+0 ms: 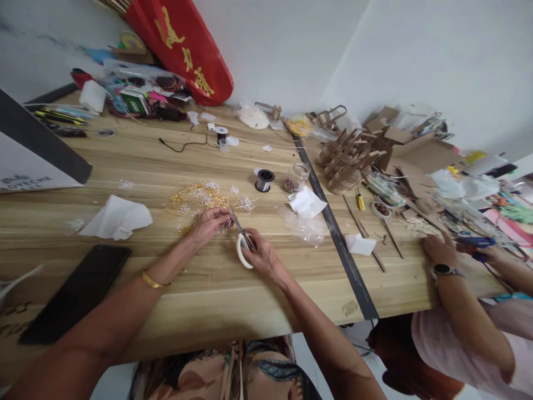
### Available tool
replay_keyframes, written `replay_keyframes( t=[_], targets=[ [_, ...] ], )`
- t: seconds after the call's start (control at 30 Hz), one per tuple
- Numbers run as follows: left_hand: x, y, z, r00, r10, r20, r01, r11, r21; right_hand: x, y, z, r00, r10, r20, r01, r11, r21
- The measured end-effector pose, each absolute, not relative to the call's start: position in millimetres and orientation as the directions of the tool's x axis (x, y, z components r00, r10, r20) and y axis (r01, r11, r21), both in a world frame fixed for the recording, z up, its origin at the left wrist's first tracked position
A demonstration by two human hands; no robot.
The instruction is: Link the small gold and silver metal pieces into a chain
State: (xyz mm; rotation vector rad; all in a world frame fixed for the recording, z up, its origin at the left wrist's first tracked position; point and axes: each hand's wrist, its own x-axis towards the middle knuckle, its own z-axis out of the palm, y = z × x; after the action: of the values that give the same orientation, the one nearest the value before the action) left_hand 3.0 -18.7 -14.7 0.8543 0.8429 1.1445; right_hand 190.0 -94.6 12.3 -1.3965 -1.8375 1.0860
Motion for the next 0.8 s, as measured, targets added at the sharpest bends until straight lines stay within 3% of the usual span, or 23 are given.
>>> replay_keyframes(
  t=[0.3,0.8],
  targets=[
    [2.8,-18.7,-18.6,0.240,0.964,-0.117,-0.431,0.214,0.877,186.6,-91.4,4.9,-0.286,0.957,0.052,0.489,0.193,-0.850],
    [2.3,-21.6,-12.8,0.179,0.976,-0.123,-0.356,0.181,0.917,201.2,-89.8,-0.3,-0.337,0.940,0.054,0.506,0.229,-0.832]
  ],
)
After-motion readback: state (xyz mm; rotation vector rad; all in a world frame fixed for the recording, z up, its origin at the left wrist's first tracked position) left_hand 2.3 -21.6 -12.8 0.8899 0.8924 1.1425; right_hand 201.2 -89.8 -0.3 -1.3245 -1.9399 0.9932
